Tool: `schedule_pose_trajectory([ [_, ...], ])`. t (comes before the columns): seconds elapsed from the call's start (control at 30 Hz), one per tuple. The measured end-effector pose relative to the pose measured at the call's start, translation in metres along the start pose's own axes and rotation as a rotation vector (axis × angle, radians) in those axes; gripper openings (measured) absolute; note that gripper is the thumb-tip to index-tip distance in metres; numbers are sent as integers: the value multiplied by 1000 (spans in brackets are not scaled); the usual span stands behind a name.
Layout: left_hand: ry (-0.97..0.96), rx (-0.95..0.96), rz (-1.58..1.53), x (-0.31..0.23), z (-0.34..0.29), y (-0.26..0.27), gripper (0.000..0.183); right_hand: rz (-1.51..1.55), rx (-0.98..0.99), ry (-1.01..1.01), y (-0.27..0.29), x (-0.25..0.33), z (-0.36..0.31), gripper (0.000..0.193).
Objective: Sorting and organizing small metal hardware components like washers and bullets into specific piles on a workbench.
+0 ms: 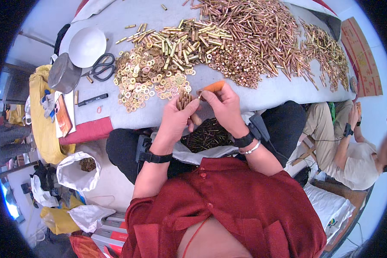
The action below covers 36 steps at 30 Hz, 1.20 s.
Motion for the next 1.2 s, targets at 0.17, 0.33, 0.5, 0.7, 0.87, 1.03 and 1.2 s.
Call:
schedule_pose_trajectory([
  [0.17,40,76,-157,10,3,1,23,-422,10,166,-3,26,-13,11],
  [0.33,18,97,-302,9,5,-1,22,-772,42,415,-2,36,-16,22],
  [0.5,-44,-22,-38,-1,-1,2,22,-1157,-157,156,45,25,23,17],
  [0.7,-63,-85,11,-6,-3,8,22,-1327,-101,78,43,14,28,15],
  [0.87,-83,-97,-18,-5,-3,10,22,-1290,-124,30,45,19,22,13],
  [1.03,-50,-96,5,-2,-3,7,23,-777,29,74,24,30,16,13],
  [1.2,-34,-56,46,0,-2,3,21,-200,80,-1,4,7,5,15],
])
Point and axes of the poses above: each hand's wrist, its own z-axis towards the middle knuckle, its own y-axis out of the back of the hand, x = y × z, the point moved 6 cm from there along z, towards the middle knuckle, and after that the axes turned 12 degrees about x, right-handed, at the moved point
